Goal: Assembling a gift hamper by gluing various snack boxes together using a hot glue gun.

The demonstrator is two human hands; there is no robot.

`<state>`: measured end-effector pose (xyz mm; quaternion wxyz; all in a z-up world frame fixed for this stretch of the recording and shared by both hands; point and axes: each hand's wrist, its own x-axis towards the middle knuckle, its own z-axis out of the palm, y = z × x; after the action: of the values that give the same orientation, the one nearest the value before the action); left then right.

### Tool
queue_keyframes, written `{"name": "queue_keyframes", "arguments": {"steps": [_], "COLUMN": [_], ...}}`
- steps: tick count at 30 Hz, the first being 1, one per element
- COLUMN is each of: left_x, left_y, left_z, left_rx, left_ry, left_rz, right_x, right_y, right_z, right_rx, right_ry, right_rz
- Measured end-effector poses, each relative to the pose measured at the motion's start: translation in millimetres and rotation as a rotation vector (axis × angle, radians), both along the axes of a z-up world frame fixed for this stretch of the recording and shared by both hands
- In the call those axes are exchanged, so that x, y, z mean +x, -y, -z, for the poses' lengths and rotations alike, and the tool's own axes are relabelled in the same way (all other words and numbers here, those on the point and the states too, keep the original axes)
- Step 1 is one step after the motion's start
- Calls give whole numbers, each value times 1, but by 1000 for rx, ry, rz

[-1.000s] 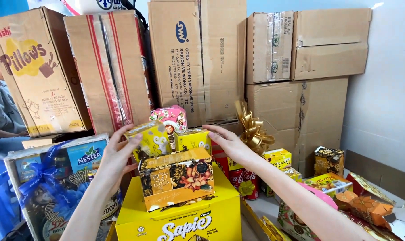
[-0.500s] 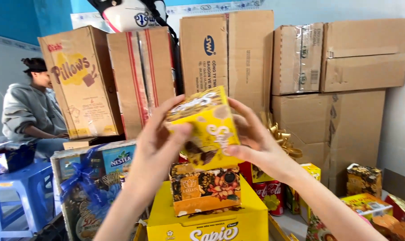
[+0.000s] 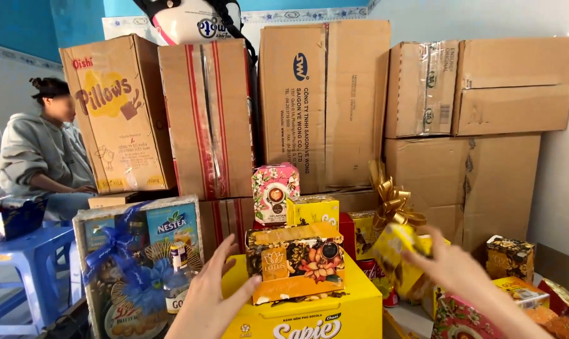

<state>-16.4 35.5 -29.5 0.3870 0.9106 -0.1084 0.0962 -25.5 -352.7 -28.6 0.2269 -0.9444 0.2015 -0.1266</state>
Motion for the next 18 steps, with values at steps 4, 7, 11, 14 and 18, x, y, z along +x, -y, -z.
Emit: {"name": "queue_keyframes", "arguments": {"steps": [4, 7, 11, 14, 18], "left_x": [18, 17, 13, 13, 16], "left_y": [3, 4, 5, 6, 6], "left_z": [13, 14, 10, 10, 13], "left_rx": [17, -44, -41, -66, -54], "left_ry": [-140, -156, -193, -226, -178], "left_rz": [35, 78, 81, 73, 81], "right_x": [47, 62, 88, 99, 106], "right_y": [20, 21, 33, 40, 41], "right_z": [59, 85, 117, 135, 148], "right_rx": [-355, -398, -505, -525, -527], "right_ry": [-171, -261, -385, -401, -536], "right_rz": [-33, -47, -50, -103, -148]}}
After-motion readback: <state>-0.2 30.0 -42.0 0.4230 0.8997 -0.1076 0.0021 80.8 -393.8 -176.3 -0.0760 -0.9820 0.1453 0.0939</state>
